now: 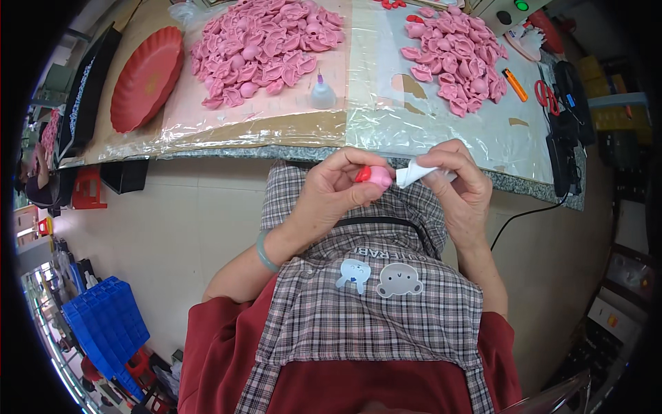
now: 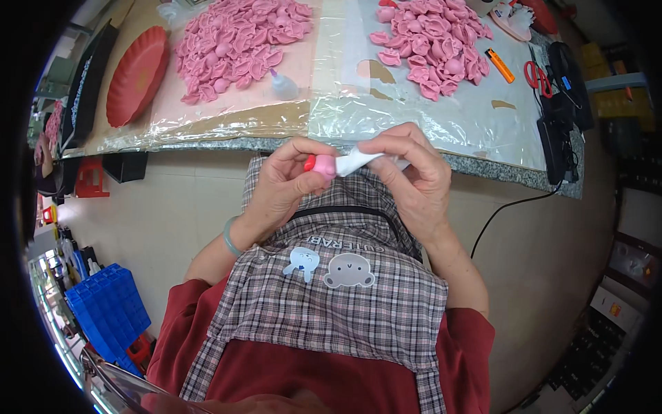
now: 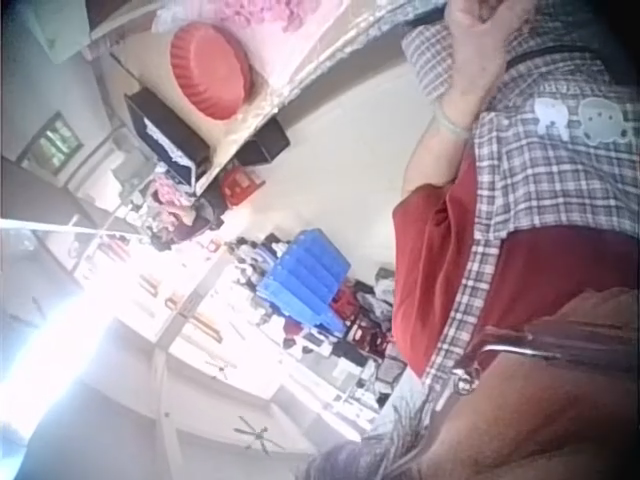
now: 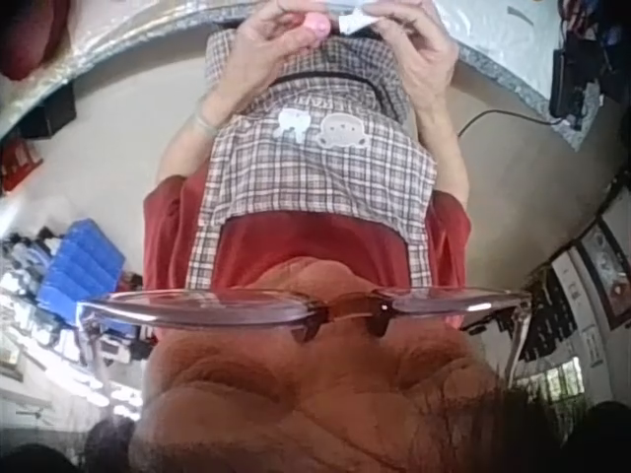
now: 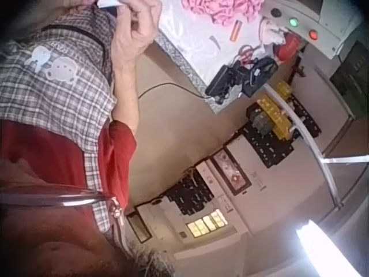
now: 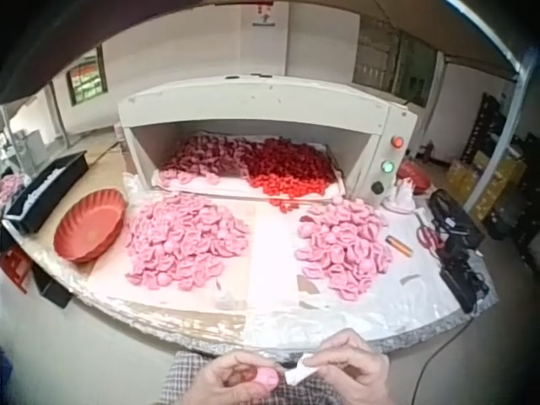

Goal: Gluing small pink plastic components together at a factory workbench.

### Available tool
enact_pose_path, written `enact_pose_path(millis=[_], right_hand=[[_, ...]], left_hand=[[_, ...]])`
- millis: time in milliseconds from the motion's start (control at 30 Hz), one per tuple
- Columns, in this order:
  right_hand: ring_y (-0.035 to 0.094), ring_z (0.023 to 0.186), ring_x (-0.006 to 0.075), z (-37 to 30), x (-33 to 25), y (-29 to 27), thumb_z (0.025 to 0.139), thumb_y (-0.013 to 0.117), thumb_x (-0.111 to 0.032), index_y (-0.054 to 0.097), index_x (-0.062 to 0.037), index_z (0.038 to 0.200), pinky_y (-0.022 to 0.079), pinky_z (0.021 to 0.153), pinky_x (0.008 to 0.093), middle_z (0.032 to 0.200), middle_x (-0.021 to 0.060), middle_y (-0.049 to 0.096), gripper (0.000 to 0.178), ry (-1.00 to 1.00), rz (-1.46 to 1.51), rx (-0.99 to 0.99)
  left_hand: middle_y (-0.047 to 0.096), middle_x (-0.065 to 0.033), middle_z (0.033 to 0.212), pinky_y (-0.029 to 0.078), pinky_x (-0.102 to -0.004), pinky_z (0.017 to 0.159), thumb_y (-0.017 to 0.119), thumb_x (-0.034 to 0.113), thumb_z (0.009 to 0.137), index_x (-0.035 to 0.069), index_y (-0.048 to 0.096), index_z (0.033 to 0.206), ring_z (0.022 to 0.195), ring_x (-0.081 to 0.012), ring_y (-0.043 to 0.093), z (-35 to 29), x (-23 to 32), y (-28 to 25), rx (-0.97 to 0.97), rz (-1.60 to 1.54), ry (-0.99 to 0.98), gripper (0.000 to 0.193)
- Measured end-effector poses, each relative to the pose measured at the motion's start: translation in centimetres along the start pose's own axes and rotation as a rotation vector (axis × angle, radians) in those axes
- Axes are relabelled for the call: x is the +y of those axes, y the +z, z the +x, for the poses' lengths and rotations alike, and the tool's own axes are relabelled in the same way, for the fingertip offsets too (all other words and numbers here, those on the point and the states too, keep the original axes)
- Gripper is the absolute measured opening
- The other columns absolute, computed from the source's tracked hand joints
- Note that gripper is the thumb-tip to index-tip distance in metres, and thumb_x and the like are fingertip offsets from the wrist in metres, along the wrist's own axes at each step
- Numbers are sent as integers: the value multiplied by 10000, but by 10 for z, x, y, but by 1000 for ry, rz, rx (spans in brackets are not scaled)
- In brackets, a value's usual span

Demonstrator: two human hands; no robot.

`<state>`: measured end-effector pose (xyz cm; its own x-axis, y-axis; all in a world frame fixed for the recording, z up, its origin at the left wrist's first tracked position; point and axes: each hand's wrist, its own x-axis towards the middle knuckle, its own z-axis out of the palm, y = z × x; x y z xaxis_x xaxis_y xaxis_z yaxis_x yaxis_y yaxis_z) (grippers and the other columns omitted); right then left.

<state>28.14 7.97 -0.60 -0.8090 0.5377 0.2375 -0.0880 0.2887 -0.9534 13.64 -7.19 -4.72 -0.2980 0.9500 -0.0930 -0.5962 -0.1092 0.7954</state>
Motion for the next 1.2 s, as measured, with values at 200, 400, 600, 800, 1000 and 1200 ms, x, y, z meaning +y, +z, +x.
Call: enact_pose_path(millis=[200, 400, 600, 800, 1000, 1200], right_hand=[[542, 834, 118, -2, -2, 20, 804, 692, 21, 677, -14, 963, 429, 713, 231, 925, 50, 583, 163, 0, -39, -21], [514, 780, 81, -5, 16, 27, 838, 685, -20, 674, -19, 945, 392, 639, 204, 908, 38, 571, 108, 71, -113, -31], [522, 800, 86, 0, 21, 42, 873, 640, -13, 648, -10, 957, 418, 686, 204, 890, 29, 560, 84, 193, 142, 184], [556, 835, 102, -7, 25, 37, 885, 618, -13, 653, -1, 979, 448, 687, 205, 926, 54, 562, 101, 73, -123, 91], [585, 798, 155, -12, 30, 35, 849, 642, 19, 684, -14, 1003, 481, 650, 237, 935, 91, 585, 163, -157, -298, 109], [592, 724, 188, -12, 41, 34, 807, 675, 29, 706, -39, 971, 484, 610, 250, 872, 82, 603, 180, -329, -427, 160]], left_hand=[[583, -73, 1080, 523, -242, 847, 702, -55, 800, 1, 560, 1136, 962, -137, 606, 8, -7, 7, 30, 149, 165, 369], [571, -58, 1019, 526, -249, 808, 742, -26, 770, 0, 598, 1040, 938, -136, 602, 8, -15, 7, 106, 390, 254, 307], [567, -77, 997, 536, -245, 766, 777, 4, 736, -9, 587, 990, 879, -138, 601, 11, -23, 3, 126, 677, 381, 318], [594, -57, 960, 549, -246, 745, 741, -26, 777, -20, 559, 1003, 880, -126, 616, 12, -29, 8, 224, 296, 262, 290], [649, -75, 908, 533, -208, 669, 711, -17, 820, 2, 530, 999, 800, -95, 632, 11, -23, 6, 210, 109, 21, 254], [658, -74, 885, 524, -200, 635, 717, 12, 827, 6, 527, 991, 747, -85, 623, 13, -29, 1, 214, 22, 8, 251]])
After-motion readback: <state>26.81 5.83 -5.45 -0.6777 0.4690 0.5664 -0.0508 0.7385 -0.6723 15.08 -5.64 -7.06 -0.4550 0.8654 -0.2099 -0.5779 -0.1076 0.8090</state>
